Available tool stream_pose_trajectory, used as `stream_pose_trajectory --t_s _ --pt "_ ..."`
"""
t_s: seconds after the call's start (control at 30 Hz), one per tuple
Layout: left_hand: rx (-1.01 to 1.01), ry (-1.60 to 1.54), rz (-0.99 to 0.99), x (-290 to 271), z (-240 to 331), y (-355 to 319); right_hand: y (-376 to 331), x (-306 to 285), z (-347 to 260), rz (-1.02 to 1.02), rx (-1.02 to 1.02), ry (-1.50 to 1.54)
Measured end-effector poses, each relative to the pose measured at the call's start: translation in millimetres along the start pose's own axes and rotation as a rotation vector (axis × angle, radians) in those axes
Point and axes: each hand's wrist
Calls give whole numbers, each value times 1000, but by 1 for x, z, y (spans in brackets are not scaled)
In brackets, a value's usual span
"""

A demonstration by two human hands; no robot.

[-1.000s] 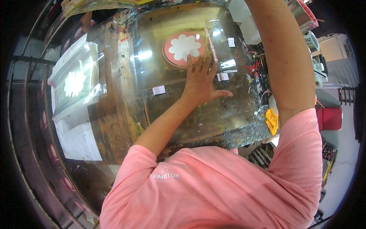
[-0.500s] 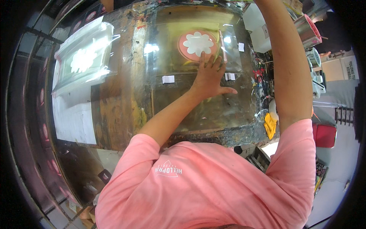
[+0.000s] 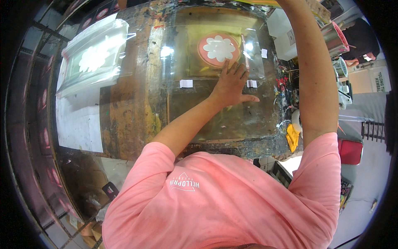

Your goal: The person repeatedly places white sheets under a screen printing frame, uses a squeegee to pull pink ink across the mesh, and lifts the frame to reveal a flower design. The printed sheets are stacked to the left throughout the clip.

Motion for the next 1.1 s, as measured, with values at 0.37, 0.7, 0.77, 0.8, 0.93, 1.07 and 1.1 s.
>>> stream_pose_trajectory --t_s 0.37,0.7,0.77,0.8,0.93,1.07,1.1 --pt "1 -44 -20 1 -1 1 3 0 3 -13 12 21" --pt "-556 -509 320 -98 -33 17 -15 2 -4 84 -18 21" --pt "-691 -986 660 -165 -65 21 -36 3 -8 58 -27 115" --pt "-627 -1031 684 -196 -74 13 -49 4 -10 -164 85 89" --pt "-763 -798 189 -221 -75 -25 -130 29 -21 -39 -213 121" --pt "-904 -609 168 -160 -53 -82 -195 57 -18 -494 -204 207" --pt "-822 -352 164 -149 -54 -95 -210 64 -23 -489 -182 222"
Point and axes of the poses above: each hand's wrist, its own y-axis towards the middle knuckle, its own x-axis out of the palm, z = x × y
